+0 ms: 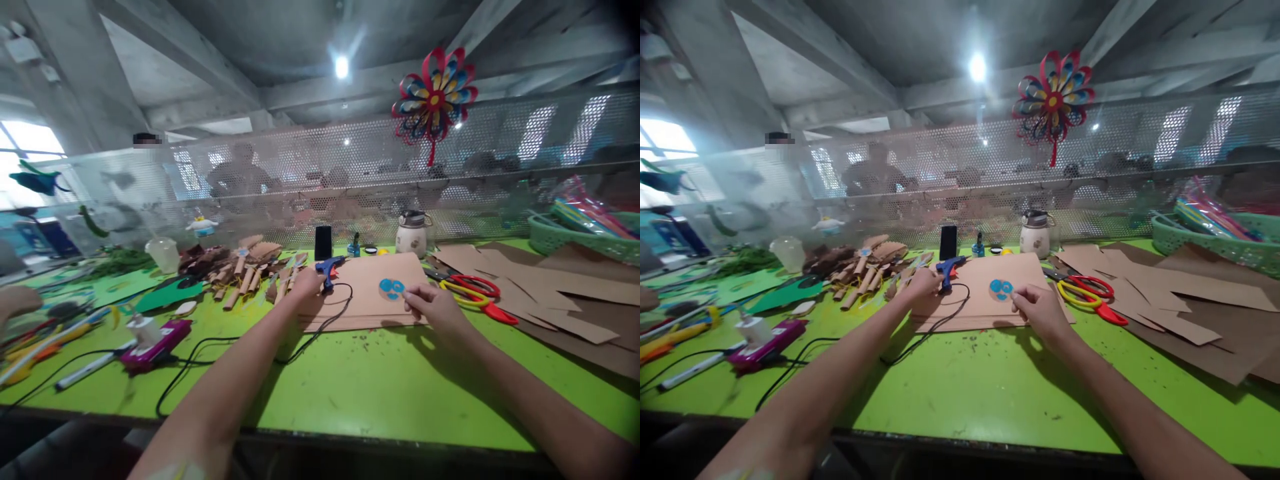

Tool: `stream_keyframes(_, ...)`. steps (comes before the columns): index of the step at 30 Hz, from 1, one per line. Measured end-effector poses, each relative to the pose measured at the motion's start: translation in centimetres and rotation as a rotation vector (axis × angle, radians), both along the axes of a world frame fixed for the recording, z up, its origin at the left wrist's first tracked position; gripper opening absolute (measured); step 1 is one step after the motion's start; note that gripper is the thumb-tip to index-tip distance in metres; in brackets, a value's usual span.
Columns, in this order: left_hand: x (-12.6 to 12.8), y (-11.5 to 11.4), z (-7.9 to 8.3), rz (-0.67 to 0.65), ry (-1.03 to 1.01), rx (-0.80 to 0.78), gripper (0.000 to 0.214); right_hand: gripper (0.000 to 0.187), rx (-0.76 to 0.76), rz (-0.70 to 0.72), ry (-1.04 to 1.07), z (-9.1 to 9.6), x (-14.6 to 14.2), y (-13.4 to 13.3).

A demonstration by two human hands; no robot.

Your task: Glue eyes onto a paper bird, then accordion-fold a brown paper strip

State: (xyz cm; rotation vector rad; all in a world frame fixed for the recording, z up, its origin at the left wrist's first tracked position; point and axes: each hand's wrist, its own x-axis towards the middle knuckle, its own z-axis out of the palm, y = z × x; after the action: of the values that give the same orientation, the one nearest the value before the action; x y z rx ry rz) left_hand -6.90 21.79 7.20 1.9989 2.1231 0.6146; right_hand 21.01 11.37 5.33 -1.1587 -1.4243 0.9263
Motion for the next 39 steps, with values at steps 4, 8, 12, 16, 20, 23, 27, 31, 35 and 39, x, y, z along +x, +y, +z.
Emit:
stream_keyframes(4,-4.0,-3.2,0.7,0.037,0.121,0.022,0.032,0.031,0.000,0.021,-0.014,0.1,-0.1,-0.1)
stream_keyframes(8,-9.0,-7.4,0.4,0.177,0.327,-0.024,0.046,0.030,0.002,0.038,-0.017,0.0,-0.2,-0.3)
stream_keyframes(12,-10.9,-8.7,-0.6,0.215,0.277,-0.188,0.048,0.029,-0.001,0.053,-0.045,-0.5,-0.3,-0.1)
stream_keyframes(16,-9.9,-7.1,-1.3,0.250,0.204,-0.166,0.036,0.028,-0.001,0.043,-0.071,-1.0,-0.3,0.1)
stream_keyframes(20,-9.5,-6.1,-1.1,0.252,0.169,-0.138,0.029,0.030,0.012,0.035,-0.073,-1.1,-0.1,0.3)
stream_keyframes(23,-10.5,-6.8,-0.4,0.270,0.162,-0.066,0.031,0.031,0.007,0.030,-0.064,-1.0,0.0,0.4)
stream_keyframes(27,-12.4,-9.0,1.2,0.417,0.126,0.145,0.035,0.031,0.003,0.034,-0.062,-0.9,0.0,0.3)
stream_keyframes(31,-13.5,-11.2,2.5,0.564,0.029,0.357,0.039,0.030,0.004,0.052,-0.046,-1.1,-0.1,0.4)
stream_keyframes(35,-11.7,-12.1,2.4,0.422,-0.210,0.547,0.031,0.030,0.007,0.052,-0.049,-1.2,-0.2,0.5)
stream_keyframes(39,-6.8,-12.4,2.4,0.136,-0.626,0.506,0.028,0.029,-0.002,0.050,-0.027,-0.6,-0.6,-0.1)
